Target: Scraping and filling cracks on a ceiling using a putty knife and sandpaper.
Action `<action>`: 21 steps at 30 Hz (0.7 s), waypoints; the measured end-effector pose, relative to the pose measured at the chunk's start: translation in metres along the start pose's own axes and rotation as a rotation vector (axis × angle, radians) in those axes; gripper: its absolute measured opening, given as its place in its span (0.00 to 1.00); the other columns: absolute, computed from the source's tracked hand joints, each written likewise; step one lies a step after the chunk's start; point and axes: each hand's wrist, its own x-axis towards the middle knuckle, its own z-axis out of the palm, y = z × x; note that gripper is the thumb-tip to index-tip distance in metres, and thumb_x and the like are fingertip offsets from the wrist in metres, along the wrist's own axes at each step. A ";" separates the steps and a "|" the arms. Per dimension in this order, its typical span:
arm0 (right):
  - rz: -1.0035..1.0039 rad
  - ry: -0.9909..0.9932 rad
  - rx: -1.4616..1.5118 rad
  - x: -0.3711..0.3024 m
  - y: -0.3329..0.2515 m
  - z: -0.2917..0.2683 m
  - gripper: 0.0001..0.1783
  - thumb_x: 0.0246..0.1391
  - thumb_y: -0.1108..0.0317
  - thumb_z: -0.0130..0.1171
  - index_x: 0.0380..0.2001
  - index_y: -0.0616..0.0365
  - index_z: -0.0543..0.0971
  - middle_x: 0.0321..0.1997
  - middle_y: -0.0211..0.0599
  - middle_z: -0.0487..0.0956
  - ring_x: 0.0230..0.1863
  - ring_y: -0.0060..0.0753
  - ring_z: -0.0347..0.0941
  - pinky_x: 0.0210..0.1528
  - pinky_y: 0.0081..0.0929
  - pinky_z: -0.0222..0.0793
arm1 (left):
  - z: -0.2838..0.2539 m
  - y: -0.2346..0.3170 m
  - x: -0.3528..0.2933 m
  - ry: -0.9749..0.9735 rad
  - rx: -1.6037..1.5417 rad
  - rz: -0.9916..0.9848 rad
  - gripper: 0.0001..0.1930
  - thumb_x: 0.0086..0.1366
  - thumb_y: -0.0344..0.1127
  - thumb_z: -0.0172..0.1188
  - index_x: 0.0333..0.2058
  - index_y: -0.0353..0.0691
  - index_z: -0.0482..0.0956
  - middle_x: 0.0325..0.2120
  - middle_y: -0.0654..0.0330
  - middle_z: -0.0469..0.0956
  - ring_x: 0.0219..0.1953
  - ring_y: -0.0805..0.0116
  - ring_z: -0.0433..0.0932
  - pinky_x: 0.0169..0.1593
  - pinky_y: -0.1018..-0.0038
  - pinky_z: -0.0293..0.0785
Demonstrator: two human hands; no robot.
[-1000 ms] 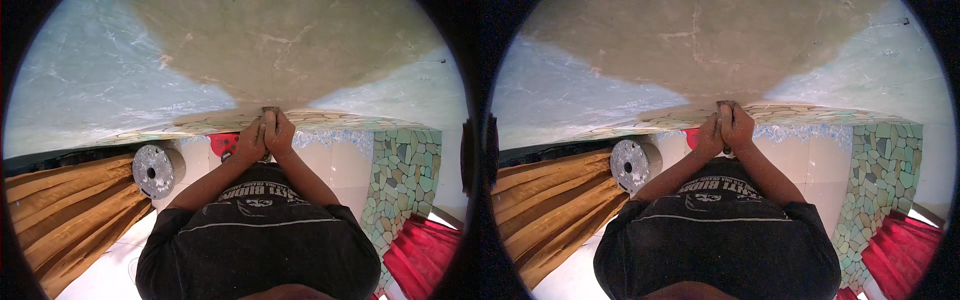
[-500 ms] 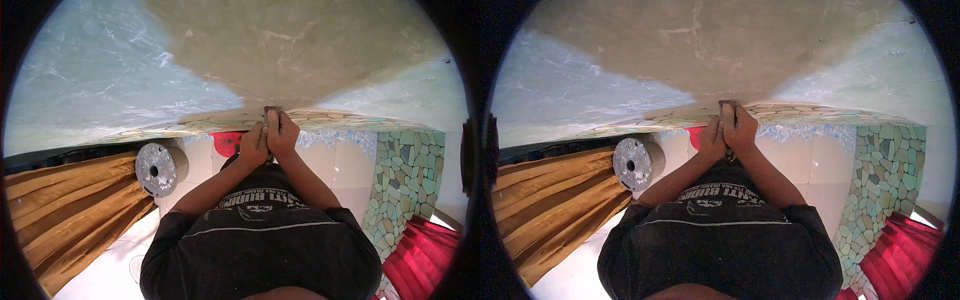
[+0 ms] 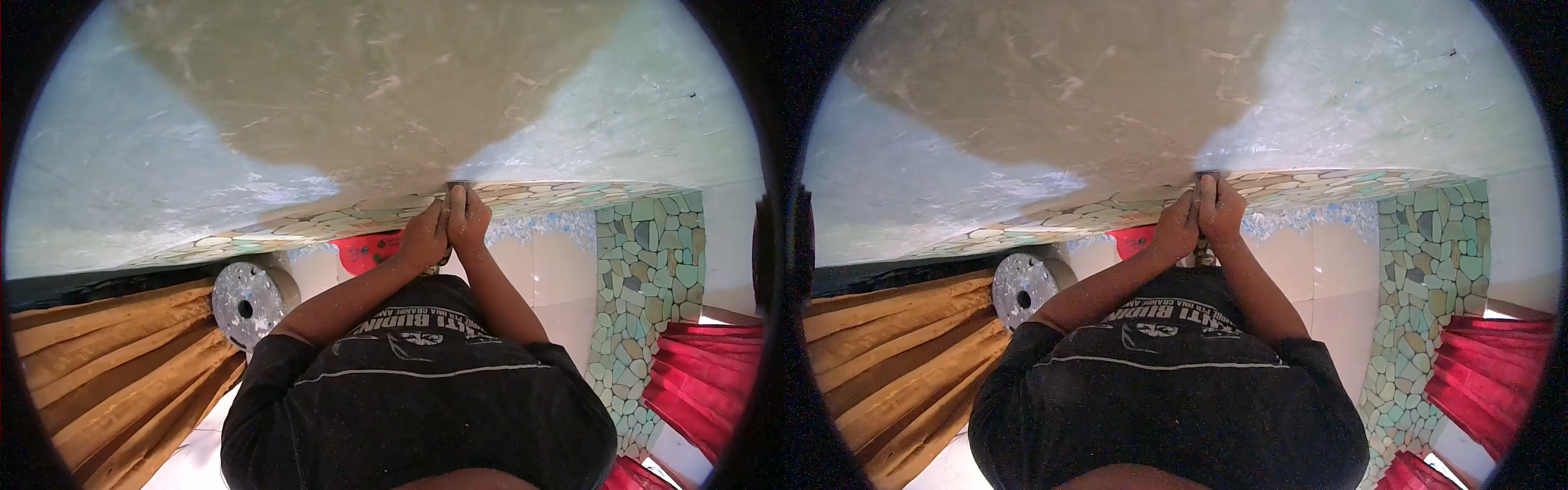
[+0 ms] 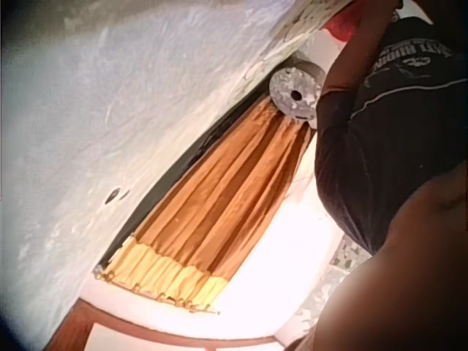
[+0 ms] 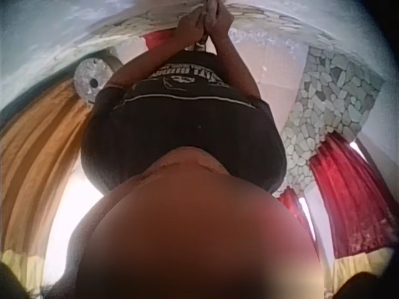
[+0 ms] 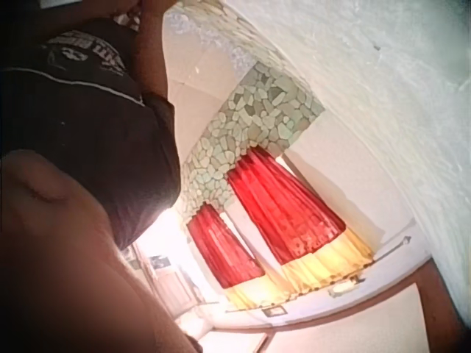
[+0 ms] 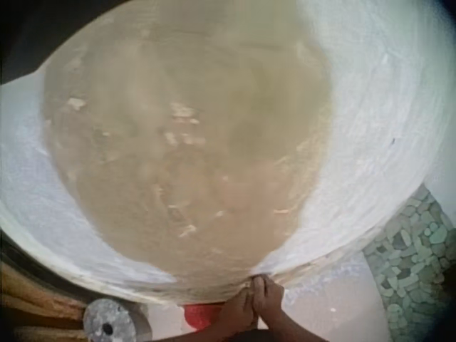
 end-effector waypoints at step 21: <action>-0.013 -0.019 0.319 0.000 0.003 -0.028 0.14 0.66 0.62 0.47 0.36 0.63 0.75 0.26 0.35 0.75 0.28 0.22 0.67 0.30 0.25 0.66 | 0.011 0.025 0.006 -0.024 -0.033 0.100 0.09 0.70 0.38 0.48 0.36 0.37 0.67 0.24 0.40 0.73 0.28 0.32 0.73 0.31 0.47 0.66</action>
